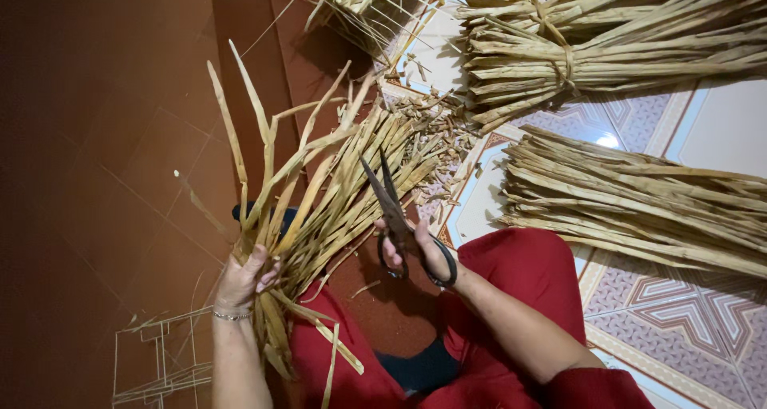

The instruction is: The person sits on a tiled floor and uses shears to cut bundles of dried sticks into shorter pieces. The cut pieces accumulate on the floor, and the person periodically gathers and places them into a wire basket.

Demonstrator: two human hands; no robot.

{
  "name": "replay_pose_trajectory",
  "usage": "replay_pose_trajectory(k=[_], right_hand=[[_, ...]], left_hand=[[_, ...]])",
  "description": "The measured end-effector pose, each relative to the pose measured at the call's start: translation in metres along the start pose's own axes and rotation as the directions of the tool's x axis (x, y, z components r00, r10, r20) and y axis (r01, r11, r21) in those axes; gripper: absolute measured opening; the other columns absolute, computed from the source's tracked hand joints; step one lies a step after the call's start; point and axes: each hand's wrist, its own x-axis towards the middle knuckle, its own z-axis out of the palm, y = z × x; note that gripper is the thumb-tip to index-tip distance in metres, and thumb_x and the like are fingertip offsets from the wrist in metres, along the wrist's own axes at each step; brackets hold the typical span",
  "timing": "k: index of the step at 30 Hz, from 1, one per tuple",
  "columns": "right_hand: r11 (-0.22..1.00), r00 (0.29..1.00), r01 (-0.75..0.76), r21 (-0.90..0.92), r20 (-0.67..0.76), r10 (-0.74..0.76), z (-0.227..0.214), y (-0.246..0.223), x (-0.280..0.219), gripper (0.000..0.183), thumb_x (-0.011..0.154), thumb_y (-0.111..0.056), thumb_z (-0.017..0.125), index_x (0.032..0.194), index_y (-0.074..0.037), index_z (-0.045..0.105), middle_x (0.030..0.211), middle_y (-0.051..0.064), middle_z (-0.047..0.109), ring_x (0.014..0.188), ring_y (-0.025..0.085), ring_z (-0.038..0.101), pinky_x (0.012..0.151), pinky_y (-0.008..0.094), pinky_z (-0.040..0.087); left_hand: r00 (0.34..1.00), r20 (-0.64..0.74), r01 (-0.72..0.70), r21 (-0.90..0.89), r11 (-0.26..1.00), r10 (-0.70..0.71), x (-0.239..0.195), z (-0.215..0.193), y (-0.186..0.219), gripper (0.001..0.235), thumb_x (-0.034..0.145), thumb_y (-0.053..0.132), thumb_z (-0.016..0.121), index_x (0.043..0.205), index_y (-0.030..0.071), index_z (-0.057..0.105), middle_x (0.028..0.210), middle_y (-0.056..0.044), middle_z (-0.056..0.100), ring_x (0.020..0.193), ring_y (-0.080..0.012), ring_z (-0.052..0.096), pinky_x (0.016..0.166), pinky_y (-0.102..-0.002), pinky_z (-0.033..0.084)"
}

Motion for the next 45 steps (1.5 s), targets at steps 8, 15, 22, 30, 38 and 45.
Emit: replay_pose_trajectory(k=[8,15,22,30,38,45], right_hand=[[0.999,0.997,-0.034,0.012,-0.063,0.035,-0.021,-0.006,0.026,0.104,0.096,-0.08,0.019,0.155,0.003,0.038,0.095,0.006,0.062,0.08,0.013,0.059,0.075,0.028,0.048],[0.967,0.984,0.014,-0.253,-0.167,-0.058,-0.04,-0.005,0.025,0.094,0.097,-0.077,0.026,0.152,-0.003,0.042,0.089,0.001,0.06,0.072,0.011,0.057,0.065,0.027,0.049],[0.867,0.97,0.037,-0.498,-0.191,-0.151,-0.058,-0.025,0.029,0.083,0.1,-0.072,0.033,0.144,-0.004,0.051,0.086,-0.001,0.058,0.07,0.008,0.056,0.06,0.024,0.048],[0.576,0.926,0.168,-0.8,-0.073,-0.371,-0.077,-0.053,0.018,0.07,0.111,-0.062,0.041,0.142,0.0,0.055,0.093,0.003,0.057,0.082,0.015,0.055,0.071,0.029,0.047],[0.336,0.922,-0.293,-0.895,-0.358,-0.15,-0.07,-0.059,0.011,0.052,0.102,-0.055,0.041,0.109,-0.009,0.066,0.066,0.005,0.062,0.058,0.02,0.061,0.055,0.036,0.052],[0.697,0.857,-0.18,-0.694,-0.458,-0.235,-0.067,-0.062,0.004,0.069,0.102,-0.064,0.038,0.117,-0.005,0.068,0.067,0.001,0.055,0.052,0.011,0.05,0.048,0.032,0.043]], left_hand=[[1.0,0.013,0.002,-0.043,0.999,-0.001,-0.005,-0.018,-0.021,0.068,0.078,0.053,0.076,0.134,0.018,0.059,0.056,0.002,0.052,0.041,-0.0111,0.049,0.039,-0.025,0.042],[0.994,0.105,-0.007,-0.089,0.996,0.016,-0.019,-0.022,-0.019,0.073,0.088,0.051,0.077,0.131,-0.003,0.055,0.071,-0.007,0.063,0.041,-0.0079,0.044,0.042,-0.023,0.039],[0.993,0.116,0.019,-0.064,0.998,-0.011,-0.035,-0.031,-0.018,0.075,0.085,0.053,0.077,0.134,-0.001,0.055,0.077,-0.005,0.063,0.044,-0.0062,0.045,0.038,-0.019,0.036],[0.992,0.113,0.062,-0.064,0.996,-0.055,-0.04,-0.047,-0.026,0.077,0.079,0.052,0.078,0.137,0.008,0.054,0.074,-0.002,0.061,0.043,-0.0057,0.043,0.04,-0.02,0.038],[0.998,0.022,0.064,-0.004,0.998,-0.064,-0.033,-0.06,-0.032,0.07,0.081,0.054,0.073,0.13,0.007,0.056,0.072,-0.007,0.065,0.041,-0.0097,0.045,0.038,-0.024,0.039],[0.99,0.133,0.054,-0.107,0.993,-0.039,-0.042,-0.044,-0.016,0.07,0.085,0.055,0.074,0.129,0.003,0.057,0.066,-0.008,0.061,0.042,-0.0083,0.044,0.042,-0.023,0.04]])
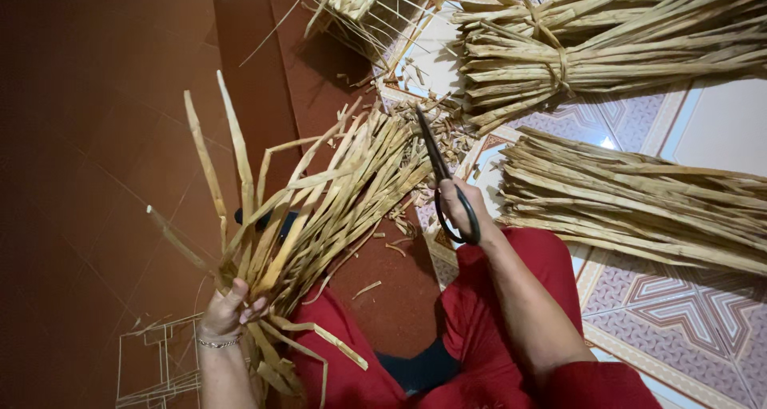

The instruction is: The person sits on a tiled floor and uses shears to cut bundles of dried sticks into shorter pieces. The cut pieces accumulate on the floor, and the person periodically gathers and places them into a wire basket.

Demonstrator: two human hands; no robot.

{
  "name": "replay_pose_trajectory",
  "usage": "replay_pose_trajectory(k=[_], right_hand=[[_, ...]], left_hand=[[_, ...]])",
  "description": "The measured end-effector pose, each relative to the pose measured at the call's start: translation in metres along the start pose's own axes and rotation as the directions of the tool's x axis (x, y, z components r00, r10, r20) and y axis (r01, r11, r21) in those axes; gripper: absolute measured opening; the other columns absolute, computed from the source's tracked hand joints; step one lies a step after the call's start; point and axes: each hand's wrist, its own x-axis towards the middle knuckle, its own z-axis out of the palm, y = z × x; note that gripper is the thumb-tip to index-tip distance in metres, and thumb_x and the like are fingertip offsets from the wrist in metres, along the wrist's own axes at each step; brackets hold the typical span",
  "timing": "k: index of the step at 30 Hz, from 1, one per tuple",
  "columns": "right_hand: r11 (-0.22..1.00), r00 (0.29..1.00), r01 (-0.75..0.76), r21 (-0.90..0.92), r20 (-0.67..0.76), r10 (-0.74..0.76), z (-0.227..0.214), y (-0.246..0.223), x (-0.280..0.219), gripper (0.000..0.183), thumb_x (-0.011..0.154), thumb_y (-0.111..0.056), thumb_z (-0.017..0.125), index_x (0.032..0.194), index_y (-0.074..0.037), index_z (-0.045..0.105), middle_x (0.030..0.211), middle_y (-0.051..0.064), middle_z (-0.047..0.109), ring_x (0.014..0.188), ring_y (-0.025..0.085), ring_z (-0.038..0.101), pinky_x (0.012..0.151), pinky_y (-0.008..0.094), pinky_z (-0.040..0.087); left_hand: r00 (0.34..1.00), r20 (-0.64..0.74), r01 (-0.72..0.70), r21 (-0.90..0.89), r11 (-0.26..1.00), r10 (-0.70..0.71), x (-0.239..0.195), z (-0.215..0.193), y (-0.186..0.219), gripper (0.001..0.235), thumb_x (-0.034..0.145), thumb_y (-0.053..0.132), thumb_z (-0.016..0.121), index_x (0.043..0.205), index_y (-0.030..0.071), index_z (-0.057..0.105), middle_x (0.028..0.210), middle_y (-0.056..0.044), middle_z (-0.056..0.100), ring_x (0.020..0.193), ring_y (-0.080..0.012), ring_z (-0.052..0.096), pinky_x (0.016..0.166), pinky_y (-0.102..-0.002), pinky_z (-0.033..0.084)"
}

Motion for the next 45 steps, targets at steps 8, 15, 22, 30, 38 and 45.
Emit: replay_pose_trajectory(k=[8,15,22,30,38,45], right_hand=[[0.954,0.916,0.12,0.273,0.34,-0.213,-0.009,-0.012,-0.012,0.086,0.094,-0.078,0.028,0.126,-0.006,0.061,0.072,-0.004,0.054,0.058,0.005,0.051,0.05,0.024,0.04],[0.98,0.928,-0.089,0.178,0.372,0.017,0.0,0.003,-0.001,0.074,0.092,-0.08,0.032,0.091,-0.009,0.054,0.068,-0.005,0.049,0.055,0.007,0.048,0.048,0.024,0.04],[0.985,0.941,0.154,0.08,0.293,-0.171,-0.006,-0.01,-0.001,0.067,0.099,-0.073,0.032,0.099,-0.01,0.056,0.069,-0.004,0.046,0.059,0.008,0.046,0.052,0.025,0.04],[0.978,0.975,0.208,0.028,0.073,-0.21,0.0,-0.007,-0.009,0.066,0.109,-0.06,0.036,0.114,-0.002,0.067,0.064,-0.002,0.057,0.056,0.009,0.055,0.051,0.027,0.046],[0.963,0.932,-0.021,0.267,0.355,-0.078,-0.014,-0.019,-0.033,0.086,0.095,-0.072,0.032,0.129,0.0,0.066,0.061,-0.004,0.05,0.047,0.007,0.046,0.043,0.024,0.035],[0.941,0.858,-0.059,0.334,0.499,-0.124,-0.002,-0.016,-0.025,0.084,0.103,-0.071,0.031,0.129,0.0,0.067,0.068,-0.002,0.054,0.053,0.005,0.045,0.048,0.022,0.036]], left_hand=[[0.995,-0.097,-0.01,0.066,0.998,0.016,0.004,-0.012,-0.014,0.07,0.079,0.054,0.074,0.125,0.004,0.059,0.076,-0.004,0.066,0.043,-0.0073,0.046,0.037,-0.02,0.037],[0.998,-0.028,0.059,0.098,0.993,-0.057,0.007,-0.045,-0.047,0.064,0.08,0.049,0.077,0.127,0.008,0.059,0.065,0.002,0.057,0.041,-0.0053,0.044,0.041,-0.023,0.044],[0.992,0.067,0.105,0.073,0.992,-0.11,0.013,-0.063,-0.066,0.057,0.093,0.043,0.078,0.119,-0.003,0.055,0.065,-0.002,0.056,0.045,-0.0108,0.047,0.052,-0.029,0.053],[0.996,-0.07,0.066,0.034,0.997,-0.064,0.003,-0.012,-0.03,0.076,0.08,0.052,0.076,0.137,0.008,0.052,0.083,-0.002,0.063,0.042,-0.0056,0.038,0.04,-0.02,0.038],[0.999,-0.039,0.019,-0.014,1.0,-0.02,0.005,-0.008,-0.03,0.074,0.082,0.056,0.076,0.128,0.001,0.057,0.079,-0.009,0.064,0.045,-0.009,0.045,0.037,-0.021,0.033],[1.0,-0.014,0.023,-0.018,1.0,-0.023,0.004,-0.019,-0.041,0.066,0.083,0.053,0.078,0.121,0.003,0.059,0.071,-0.005,0.061,0.044,-0.0089,0.046,0.04,-0.023,0.038]])
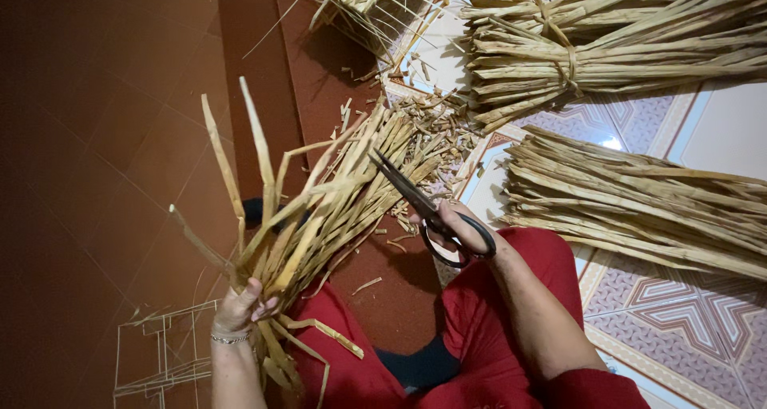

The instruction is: The person sits on a tiled floor and uses shears to cut bundles of dried sticks into shorter pieces. The cut pieces accumulate on the floor, and the person periodically gathers and places them into a wire basket.

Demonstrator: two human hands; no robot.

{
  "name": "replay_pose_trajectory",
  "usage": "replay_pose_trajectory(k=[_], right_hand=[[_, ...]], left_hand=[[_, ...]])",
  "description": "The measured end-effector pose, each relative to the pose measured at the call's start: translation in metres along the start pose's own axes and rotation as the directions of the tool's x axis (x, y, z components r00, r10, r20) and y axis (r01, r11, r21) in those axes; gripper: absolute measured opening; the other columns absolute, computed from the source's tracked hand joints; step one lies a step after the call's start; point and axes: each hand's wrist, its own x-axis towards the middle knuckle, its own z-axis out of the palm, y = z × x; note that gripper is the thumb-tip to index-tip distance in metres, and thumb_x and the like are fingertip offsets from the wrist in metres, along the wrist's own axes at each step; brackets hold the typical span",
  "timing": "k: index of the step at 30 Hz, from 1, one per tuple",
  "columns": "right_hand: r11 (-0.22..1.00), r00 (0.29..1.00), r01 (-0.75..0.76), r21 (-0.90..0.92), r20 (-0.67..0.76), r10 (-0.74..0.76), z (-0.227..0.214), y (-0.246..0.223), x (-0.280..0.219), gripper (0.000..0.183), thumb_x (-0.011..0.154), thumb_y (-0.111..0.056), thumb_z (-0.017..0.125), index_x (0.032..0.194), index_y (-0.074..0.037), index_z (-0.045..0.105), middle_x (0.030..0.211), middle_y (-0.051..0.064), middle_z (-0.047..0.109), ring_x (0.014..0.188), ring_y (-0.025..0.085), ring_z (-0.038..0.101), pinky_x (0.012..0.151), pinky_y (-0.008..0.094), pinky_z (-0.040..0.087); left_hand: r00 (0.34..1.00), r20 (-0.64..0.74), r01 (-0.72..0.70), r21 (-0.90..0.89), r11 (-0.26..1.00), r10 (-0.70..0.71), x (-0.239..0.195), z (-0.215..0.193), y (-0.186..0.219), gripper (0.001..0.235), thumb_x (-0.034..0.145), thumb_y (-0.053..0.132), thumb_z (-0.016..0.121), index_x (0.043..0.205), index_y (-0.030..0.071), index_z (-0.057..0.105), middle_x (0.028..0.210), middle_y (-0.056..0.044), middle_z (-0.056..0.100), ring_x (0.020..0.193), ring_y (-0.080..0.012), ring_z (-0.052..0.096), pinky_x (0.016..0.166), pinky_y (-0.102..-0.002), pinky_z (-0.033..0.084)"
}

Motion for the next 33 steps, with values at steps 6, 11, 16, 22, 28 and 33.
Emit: replay_pose_trajectory(k=[6,11,16,22,28,33], right_hand=[[0.987,0.998,-0.06,0.152,-0.016,0.064,0.002,-0.003,0.002,0.084,0.102,-0.068,0.025,0.127,0.002,0.063,0.069,-0.001,0.055,0.048,0.005,0.043,0.043,0.021,0.035],[0.97,0.999,-0.05,0.237,0.021,0.046,0.0,-0.005,0.001,0.087,0.101,-0.07,0.021,0.135,-0.001,0.06,0.07,-0.002,0.054,0.049,0.005,0.045,0.046,0.021,0.037],[0.978,0.987,-0.13,0.165,-0.071,0.144,-0.001,-0.006,0.001,0.089,0.1,-0.071,0.022,0.129,0.003,0.063,0.066,0.0,0.053,0.044,0.007,0.043,0.043,0.023,0.038],[0.995,0.957,-0.069,0.077,-0.278,0.088,0.006,0.0,0.004,0.085,0.101,-0.07,0.024,0.117,0.003,0.065,0.057,-0.003,0.046,0.04,0.005,0.035,0.036,0.022,0.03],[0.991,0.829,-0.116,-0.063,-0.555,0.062,-0.018,0.026,0.012,0.072,0.103,-0.066,0.035,0.118,-0.005,0.069,0.058,-0.003,0.048,0.045,0.01,0.041,0.041,0.03,0.032],[0.442,0.812,-0.485,-0.755,-0.576,-0.094,-0.016,0.074,0.025,0.05,0.092,-0.053,0.064,0.116,-0.01,0.07,0.066,0.013,0.065,0.063,0.032,0.064,0.06,0.047,0.049]], left_hand=[[0.998,-0.012,0.062,0.143,0.988,-0.061,0.004,-0.008,-0.013,0.054,0.084,0.051,0.075,0.104,0.002,0.065,0.064,-0.004,0.063,0.043,-0.0078,0.051,0.037,-0.022,0.04],[0.999,0.017,0.036,0.136,0.99,-0.039,0.005,-0.001,-0.013,0.05,0.085,0.049,0.075,0.103,0.003,0.066,0.061,-0.005,0.062,0.04,-0.0076,0.048,0.036,-0.021,0.037],[0.996,0.084,0.024,0.163,0.986,-0.038,0.004,0.012,-0.01,0.049,0.087,0.05,0.073,0.1,0.003,0.066,0.064,-0.007,0.065,0.04,-0.0079,0.047,0.035,-0.022,0.033],[1.0,0.017,0.007,0.148,0.989,-0.009,0.008,0.017,-0.005,0.05,0.084,0.052,0.072,0.107,0.008,0.065,0.063,-0.005,0.063,0.04,-0.0083,0.047,0.036,-0.022,0.034],[0.978,-0.209,0.002,0.104,0.995,0.02,0.01,0.033,0.018,0.052,0.082,0.046,0.077,0.118,0.013,0.061,0.065,-0.004,0.063,0.043,-0.01,0.051,0.045,-0.028,0.052],[0.962,-0.127,-0.176,0.388,0.904,0.242,0.024,0.065,0.05,0.048,0.08,0.034,0.086,0.111,0.003,0.067,0.087,-0.005,0.071,0.069,-0.0107,0.066,0.062,-0.029,0.058]])
